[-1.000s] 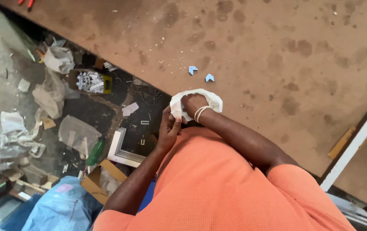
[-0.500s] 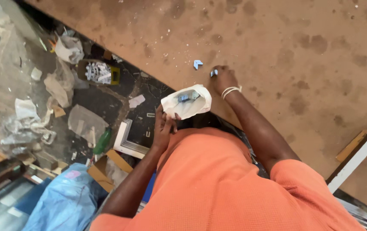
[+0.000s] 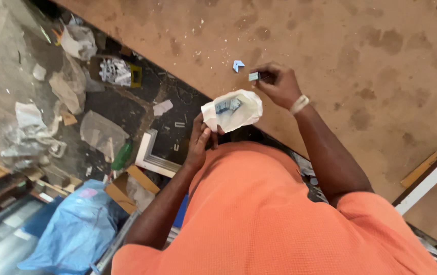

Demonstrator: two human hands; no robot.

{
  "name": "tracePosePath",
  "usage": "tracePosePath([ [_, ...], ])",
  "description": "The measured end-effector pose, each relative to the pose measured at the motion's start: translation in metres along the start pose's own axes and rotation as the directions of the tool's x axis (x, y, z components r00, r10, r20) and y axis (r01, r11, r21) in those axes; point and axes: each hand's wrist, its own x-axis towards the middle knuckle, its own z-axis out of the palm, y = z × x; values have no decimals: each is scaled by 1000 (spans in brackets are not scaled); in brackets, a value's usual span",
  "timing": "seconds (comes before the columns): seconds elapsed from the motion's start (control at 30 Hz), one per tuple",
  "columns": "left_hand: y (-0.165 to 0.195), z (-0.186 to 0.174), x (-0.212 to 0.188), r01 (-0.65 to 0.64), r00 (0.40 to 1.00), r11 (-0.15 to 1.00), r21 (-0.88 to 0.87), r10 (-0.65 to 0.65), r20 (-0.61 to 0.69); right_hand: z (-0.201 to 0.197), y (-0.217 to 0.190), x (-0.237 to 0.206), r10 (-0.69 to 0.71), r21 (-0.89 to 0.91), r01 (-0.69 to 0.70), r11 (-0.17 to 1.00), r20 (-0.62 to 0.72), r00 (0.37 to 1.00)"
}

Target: The person pours small metal bracket pieces from a plastic bag onto a workbench, then folds and assembles the pieces one at a time by hand, pressing the parts together and setting finished pieces aside. At the end they gather the pieces back into the bag and walk away from the bench.

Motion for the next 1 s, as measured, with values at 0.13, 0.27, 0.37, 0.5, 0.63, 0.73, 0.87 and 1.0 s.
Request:
tracePosePath([
  [0.13, 1, 2, 6, 25, 1000, 999, 35, -25, -7, 35, -59, -35, -278, -227, 311, 923, 166, 946],
  [0.27, 4, 1, 11, 0, 1000, 1000, 17, 0, 8, 76, -69, -33, -441, -571, 500, 651, 252, 862],
  [0.37, 2, -3, 13, 0, 1000, 1000, 7, 0, 14, 71, -58, -29, -417, -556, 418, 719, 136, 899],
  [0.5, -6, -9, 8, -4, 999, 1000, -24, 5, 32, 40, -33, 5, -167, -509, 78, 857, -131, 977],
  [0.63, -11, -12, 2, -2, 1000, 999, -34, 3, 24, 33, 5, 78, -45, -528, 47, 848, 18, 999],
  [0.73, -11, -13, 1, 14, 1000, 999, -31, -14, 25, 45, 40, 97, -493, -841, 516, 163, 384, 781],
  [0.87, -9, -11, 7, 15, 999, 999, -40, -13, 48, 41, 71, 91, -154, -856, 443, 267, 416, 896],
  [1.0, -3, -7, 17, 89, 992, 996, 20, -91, 88, 8, 75, 64, -2, -474, -70, 878, -149, 989],
])
